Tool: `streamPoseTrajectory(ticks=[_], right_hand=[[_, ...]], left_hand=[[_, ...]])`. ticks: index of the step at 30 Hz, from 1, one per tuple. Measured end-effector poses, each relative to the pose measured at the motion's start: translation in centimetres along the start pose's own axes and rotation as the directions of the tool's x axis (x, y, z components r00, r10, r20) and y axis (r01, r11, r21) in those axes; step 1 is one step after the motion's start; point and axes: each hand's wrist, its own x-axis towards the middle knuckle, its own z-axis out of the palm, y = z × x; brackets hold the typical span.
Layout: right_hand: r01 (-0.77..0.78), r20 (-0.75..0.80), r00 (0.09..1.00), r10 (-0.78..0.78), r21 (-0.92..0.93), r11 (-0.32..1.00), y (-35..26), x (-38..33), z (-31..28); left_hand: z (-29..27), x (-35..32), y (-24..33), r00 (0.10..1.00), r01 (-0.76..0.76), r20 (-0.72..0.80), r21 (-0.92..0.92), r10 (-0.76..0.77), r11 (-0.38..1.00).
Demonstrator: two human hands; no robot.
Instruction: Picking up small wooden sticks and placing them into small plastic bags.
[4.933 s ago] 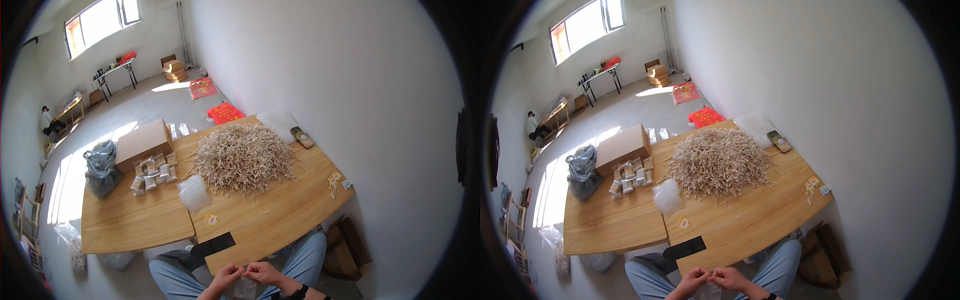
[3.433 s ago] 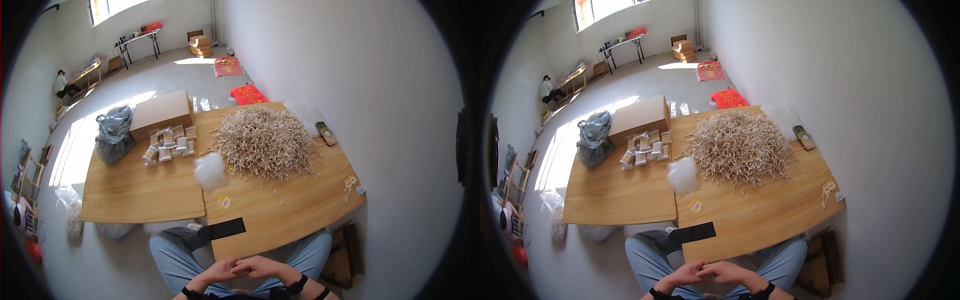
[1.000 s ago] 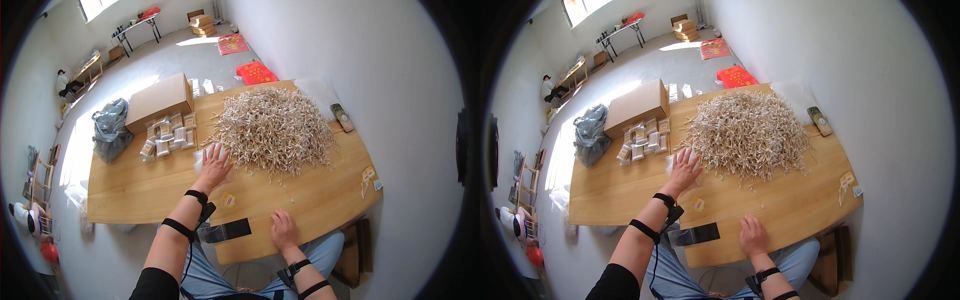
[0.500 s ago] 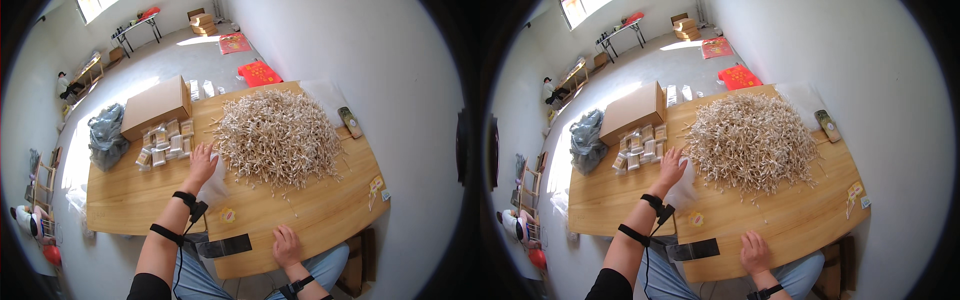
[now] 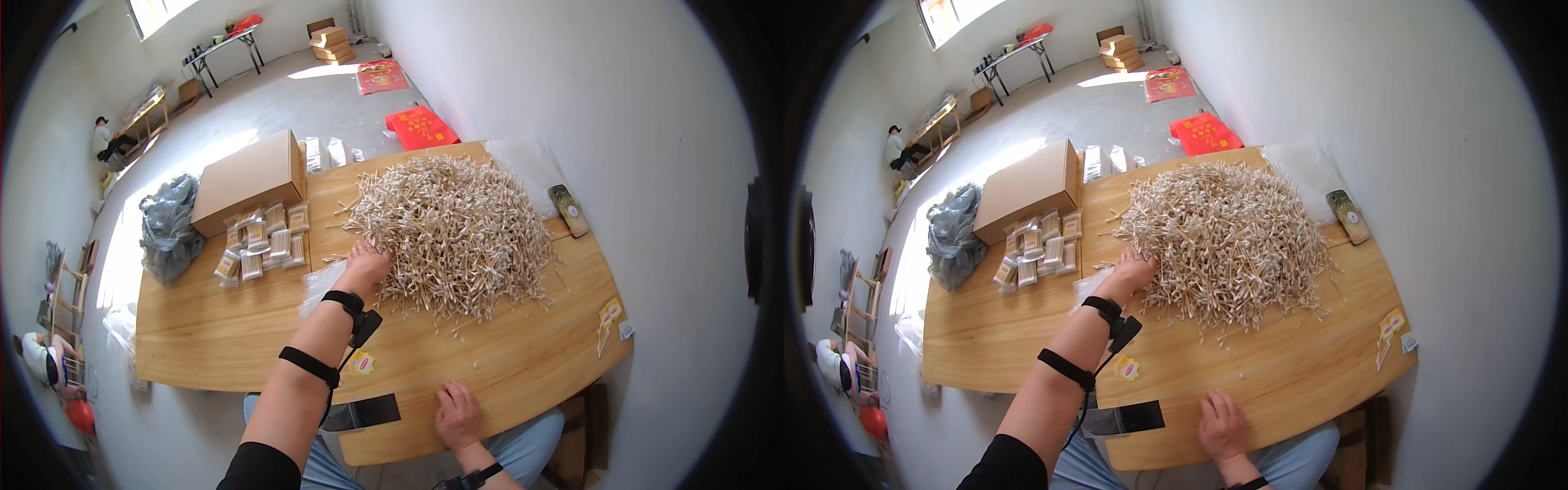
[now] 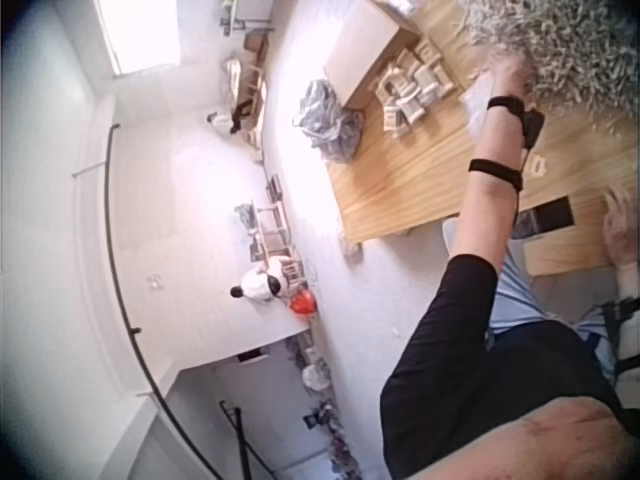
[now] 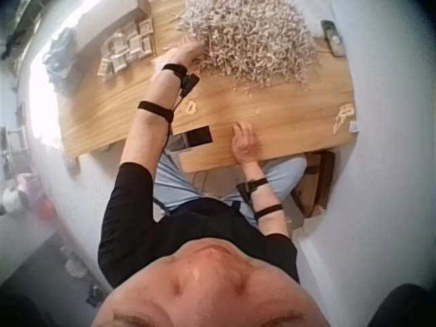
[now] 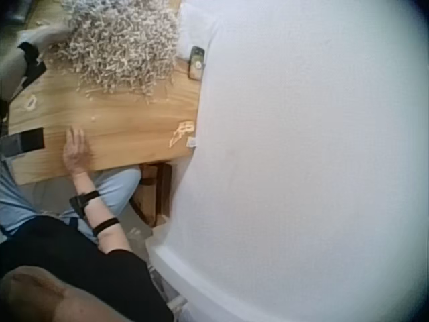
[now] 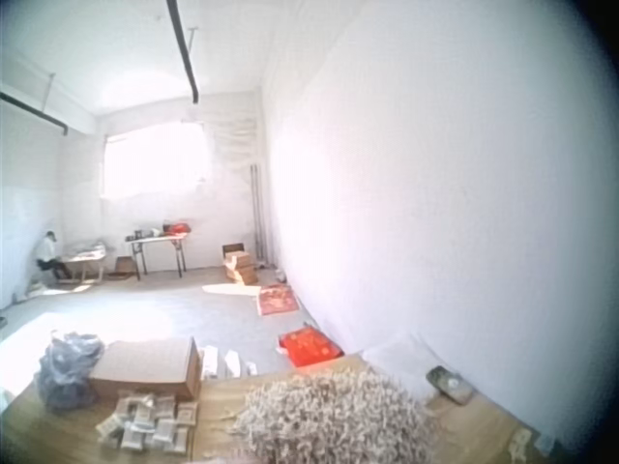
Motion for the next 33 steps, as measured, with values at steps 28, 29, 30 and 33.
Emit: streamPoseTrajectory(ticks=[28, 29, 30, 33], right_hand=[[-0.001, -0.02, 1.0, 0.001, 0.015, 1.0, -0.1, 0.3, 0.2], [0.001, -0.008, 1.0, -0.001, 0.013, 1.0, -0.1, 0.2, 0.3], [-0.003, -0.004, 1.0, 0.003, 0.006, 1.0, -0.1, 0.2, 0.2], [-0.007, 0.001, 1.0, 0.007, 0.001, 1.0, -0.1, 0.2, 0.0]], left_hand=[[-4.5, -2.1, -8.7, 0.818, -0.231, -0.463, 0.276, 0.34, 0.933], [-4.5, -1.7, -9.3, 0.838, -0.226, -0.42, 0.313, 0.348, 0.922], [-4.4, -1.5, -9.8, 0.856, -0.222, -0.376, 0.35, 0.353, 0.91], [-4.1, -0.2, -10.7, 0.856, -0.291, -0.354, 0.27, 0.376, 0.918]])
